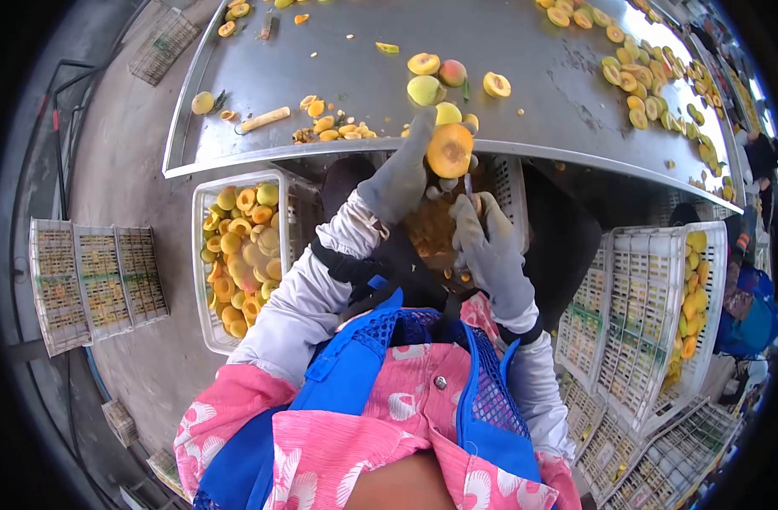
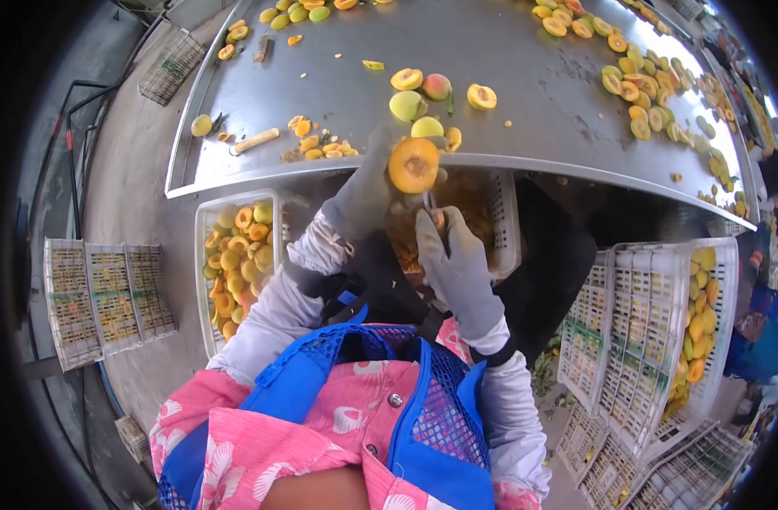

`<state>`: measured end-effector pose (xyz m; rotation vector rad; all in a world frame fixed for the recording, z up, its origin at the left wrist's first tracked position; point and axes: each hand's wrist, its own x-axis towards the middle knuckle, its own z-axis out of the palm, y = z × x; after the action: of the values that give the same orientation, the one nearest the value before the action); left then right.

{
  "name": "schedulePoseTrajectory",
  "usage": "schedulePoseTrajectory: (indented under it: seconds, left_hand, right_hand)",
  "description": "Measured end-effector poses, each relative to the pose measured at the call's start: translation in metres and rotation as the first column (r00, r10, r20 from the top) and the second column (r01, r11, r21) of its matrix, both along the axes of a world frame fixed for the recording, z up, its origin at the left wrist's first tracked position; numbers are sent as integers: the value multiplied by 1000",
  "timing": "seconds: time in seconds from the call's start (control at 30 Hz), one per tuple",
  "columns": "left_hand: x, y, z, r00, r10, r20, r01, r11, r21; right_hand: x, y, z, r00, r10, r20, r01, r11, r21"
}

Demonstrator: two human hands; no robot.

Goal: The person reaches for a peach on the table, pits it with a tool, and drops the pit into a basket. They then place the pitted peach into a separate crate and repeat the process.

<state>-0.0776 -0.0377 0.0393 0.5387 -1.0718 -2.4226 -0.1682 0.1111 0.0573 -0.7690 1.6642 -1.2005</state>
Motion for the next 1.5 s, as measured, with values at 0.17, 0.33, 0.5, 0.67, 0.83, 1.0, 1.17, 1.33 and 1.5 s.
schedulePoseTrajectory:
  seconds: [0.17, 0.33, 0.5, 0.67, 0.83, 1.0, 1.17, 1.33, 1.5]
  left_hand:
    - [0, 37, 7, 994, 112, 19, -109, 988, -109]
    - [-9, 52, -2, 986, 165, -31, -165, 986, 9]
    - [-15, 65, 7, 947, 321, 18, -318, 942, -106]
    - [-24, 76, 7, 883, 467, 44, -448, 867, -219]
    - [-19, 80, 16, 883, 467, 42, -436, 850, -295]
    - [-20, 83, 23, 889, 458, 26, -426, 844, -325]
    - [-16, 79, 20, 886, 455, 87, -322, 740, -591]
    - [-6, 68, 30, 972, 185, 143, -76, 830, -552]
    - [-13, 71, 15, 981, 180, 72, -150, 939, -308]
  right_hand:
    - [-2, 9, -17, 971, -18, -237, -2, 997, -83]
    - [-1, 18, -19, 964, -105, -242, 66, 984, -163]
    - [7, 21, -13, 912, -188, -363, 92, 959, -267]
    - [15, 19, -7, 916, -223, -333, 129, 951, -281]
    - [11, 22, 1, 770, -126, -626, 24, 985, -169]
    - [7, 24, -5, 855, -114, -506, -40, 958, -284]
    - [1, 30, 38, 917, 6, 398, -75, 985, 157]
    - [-20, 32, 46, 591, 183, 785, -341, 939, 38]
    - [-16, 30, 25, 544, 192, 817, -299, 954, -25]
